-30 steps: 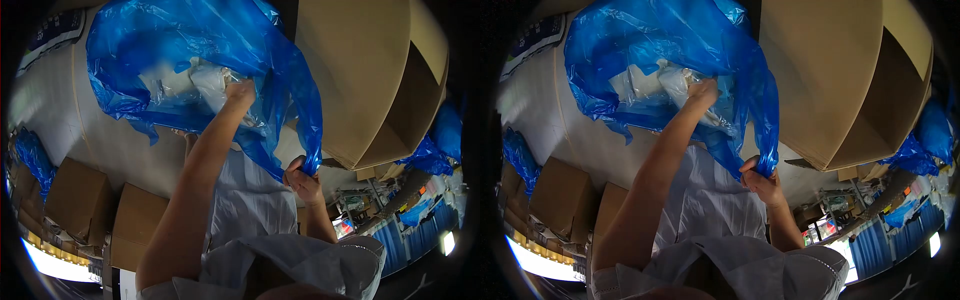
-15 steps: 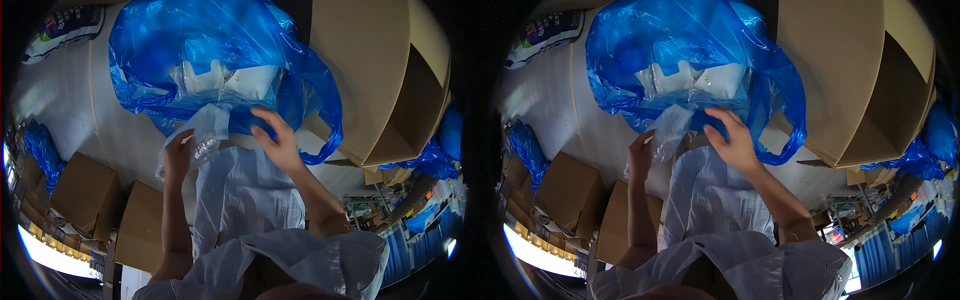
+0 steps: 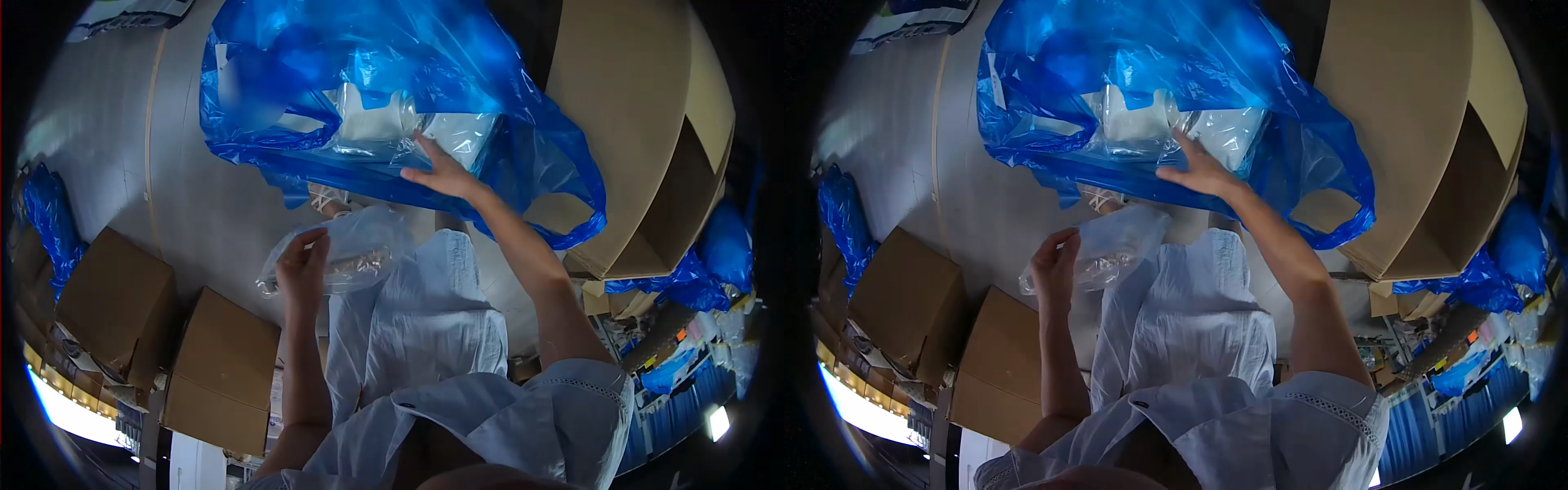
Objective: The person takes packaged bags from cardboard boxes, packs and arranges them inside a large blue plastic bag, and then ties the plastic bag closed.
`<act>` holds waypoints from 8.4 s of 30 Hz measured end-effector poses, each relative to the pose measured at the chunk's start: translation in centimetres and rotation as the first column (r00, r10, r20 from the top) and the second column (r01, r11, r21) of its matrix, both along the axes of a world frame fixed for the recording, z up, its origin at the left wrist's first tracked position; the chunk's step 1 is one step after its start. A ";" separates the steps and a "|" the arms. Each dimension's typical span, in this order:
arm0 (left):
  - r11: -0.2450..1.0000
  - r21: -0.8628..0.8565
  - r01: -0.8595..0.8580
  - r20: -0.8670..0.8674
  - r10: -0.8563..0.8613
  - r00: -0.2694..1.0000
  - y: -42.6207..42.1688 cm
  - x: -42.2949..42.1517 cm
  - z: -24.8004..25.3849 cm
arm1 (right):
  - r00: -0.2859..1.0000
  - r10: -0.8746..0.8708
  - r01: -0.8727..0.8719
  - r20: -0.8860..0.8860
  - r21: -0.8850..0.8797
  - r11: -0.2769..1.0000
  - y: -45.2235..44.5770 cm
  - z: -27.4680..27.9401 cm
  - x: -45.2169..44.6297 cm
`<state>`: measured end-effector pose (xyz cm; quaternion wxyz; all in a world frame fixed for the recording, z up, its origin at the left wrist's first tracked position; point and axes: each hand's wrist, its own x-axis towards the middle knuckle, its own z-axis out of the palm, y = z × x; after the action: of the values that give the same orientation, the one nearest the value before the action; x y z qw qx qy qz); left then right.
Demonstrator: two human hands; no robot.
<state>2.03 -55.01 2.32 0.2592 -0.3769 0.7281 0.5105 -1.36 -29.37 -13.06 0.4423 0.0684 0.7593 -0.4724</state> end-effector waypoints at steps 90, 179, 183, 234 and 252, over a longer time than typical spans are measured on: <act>-0.033 -0.759 0.651 0.455 -0.741 0.493 -5.0 -17.3 -14.9 | 0.667 0.023 0.240 -0.745 0.243 0.940 -5.1 -1.8 -5.3; 0.944 -0.110 0.312 -0.667 -0.302 0.681 29.9 17.7 5.8 | 0.807 -0.510 0.495 -0.297 -0.131 0.859 23.5 38.3 9.5; 0.920 -0.214 0.327 -0.164 -0.364 0.917 18.4 25.7 1.5 | 0.900 -0.418 0.375 -0.128 -0.262 0.889 11.8 32.1 5.2; 0.883 -0.152 0.444 0.007 -0.448 0.894 -18.8 16.4 -8.9 | 0.988 -0.134 0.081 0.074 0.491 0.867 -24.4 -34.6 12.4; 0.950 -0.133 0.281 -0.144 -0.300 0.943 -18.0 18.1 -9.2 | 0.978 -0.128 0.076 0.165 0.291 0.954 -30.9 -8.5 12.6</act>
<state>20.12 -73.04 -6.84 0.2501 -0.2362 0.8217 0.4545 11.19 -60.27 -21.56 0.4705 0.2133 0.7708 -0.3729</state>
